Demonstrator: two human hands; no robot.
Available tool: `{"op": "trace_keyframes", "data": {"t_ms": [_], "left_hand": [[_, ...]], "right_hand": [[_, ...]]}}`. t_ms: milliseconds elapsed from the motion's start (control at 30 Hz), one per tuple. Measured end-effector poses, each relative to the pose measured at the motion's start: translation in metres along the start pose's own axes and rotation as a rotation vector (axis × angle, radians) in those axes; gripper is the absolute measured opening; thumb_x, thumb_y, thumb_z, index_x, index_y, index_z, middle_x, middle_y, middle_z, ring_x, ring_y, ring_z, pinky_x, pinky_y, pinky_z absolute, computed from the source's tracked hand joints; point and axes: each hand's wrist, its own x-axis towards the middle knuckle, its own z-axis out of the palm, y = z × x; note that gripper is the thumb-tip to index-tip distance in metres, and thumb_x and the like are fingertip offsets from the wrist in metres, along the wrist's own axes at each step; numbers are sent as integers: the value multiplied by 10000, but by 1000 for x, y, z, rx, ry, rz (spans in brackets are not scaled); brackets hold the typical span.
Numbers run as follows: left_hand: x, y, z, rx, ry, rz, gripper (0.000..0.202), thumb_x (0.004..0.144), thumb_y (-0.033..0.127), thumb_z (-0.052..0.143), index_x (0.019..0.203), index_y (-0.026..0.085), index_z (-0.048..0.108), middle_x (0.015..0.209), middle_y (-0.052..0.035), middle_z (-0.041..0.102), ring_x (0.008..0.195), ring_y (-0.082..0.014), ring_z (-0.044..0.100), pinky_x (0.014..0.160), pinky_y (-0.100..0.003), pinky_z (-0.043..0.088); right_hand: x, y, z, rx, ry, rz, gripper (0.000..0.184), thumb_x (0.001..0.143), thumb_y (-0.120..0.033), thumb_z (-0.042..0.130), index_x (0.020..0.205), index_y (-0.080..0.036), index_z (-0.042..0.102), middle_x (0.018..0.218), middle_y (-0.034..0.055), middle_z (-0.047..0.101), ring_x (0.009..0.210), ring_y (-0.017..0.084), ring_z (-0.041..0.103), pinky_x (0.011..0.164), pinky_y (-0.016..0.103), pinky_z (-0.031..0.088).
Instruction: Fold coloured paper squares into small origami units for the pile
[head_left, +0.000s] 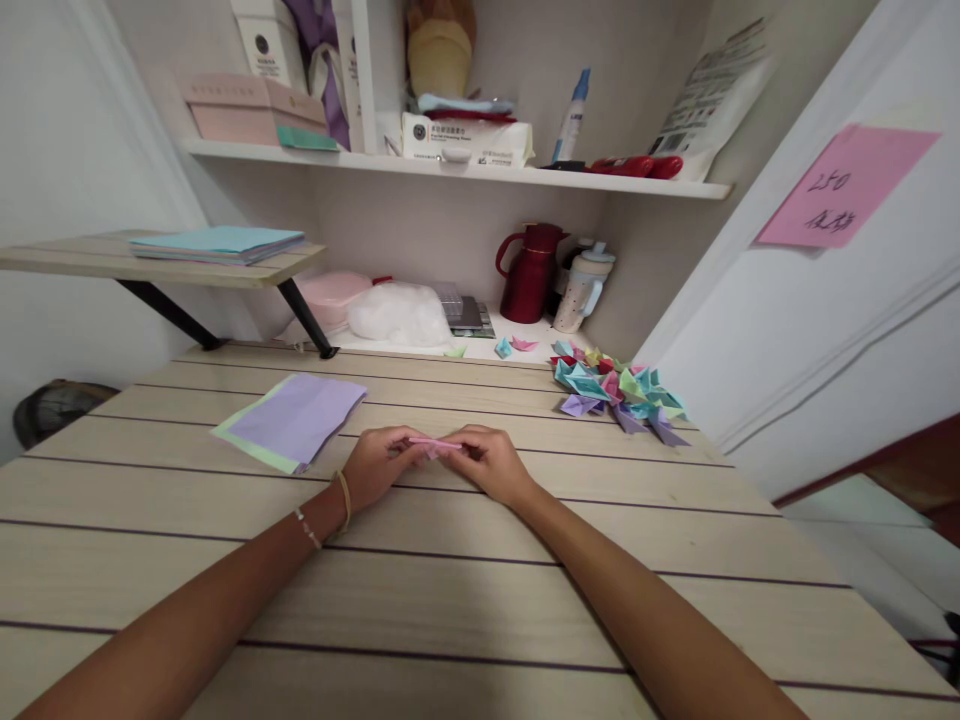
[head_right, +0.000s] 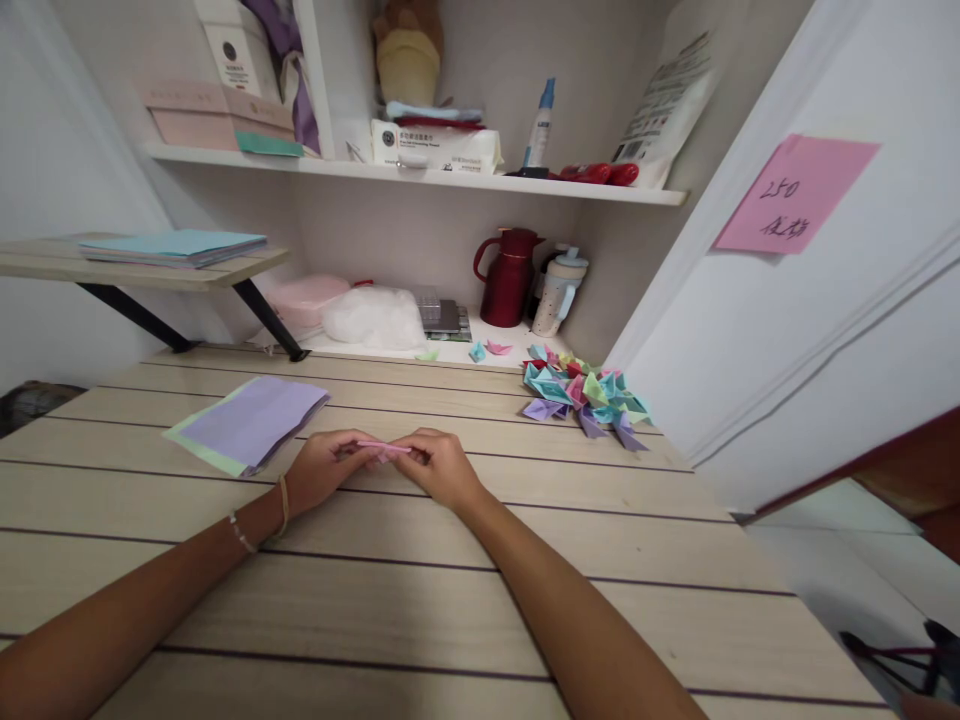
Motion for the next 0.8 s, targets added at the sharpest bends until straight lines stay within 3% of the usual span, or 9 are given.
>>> {"op": "trace_keyframes", "data": {"t_ms": [233, 400, 567, 800], "left_hand": [[0, 2, 2, -98, -77, -25, 256, 754, 352, 578, 890, 150, 659, 778, -57, 692, 672, -158, 633, 634, -254, 499], [-1, 5, 2, -16, -73, 14, 239, 785, 348, 539, 901, 183, 666, 727, -34, 684, 661, -146, 620, 625, -239, 489], [0, 0, 1, -3, -48, 55, 203, 787, 320, 540, 875, 180, 658, 791, -44, 689, 718, -156, 632, 689, -256, 492], [2, -5, 0, -91, -14, 64, 171, 767, 302, 566, 830, 169, 653, 818, -52, 688, 766, -166, 638, 717, -268, 501]], "right_hand": [[-2, -1, -1, 29, 7, 43, 242, 783, -367, 553, 885, -209, 704, 799, 52, 695, 697, 176, 603, 615, 265, 458], [-2, 5, 0, 86, -16, 135, 283, 757, -412, 567, 778, -174, 719, 665, 40, 668, 579, 144, 557, 515, 234, 421], [-1, 9, 0, 205, -68, 206, 317, 732, -434, 591, 821, -152, 706, 600, 22, 633, 480, 94, 492, 437, 197, 363], [1, 6, -3, 401, -153, 204, 293, 760, -384, 572, 896, -144, 669, 730, 49, 670, 636, 142, 604, 620, 258, 470]]}}
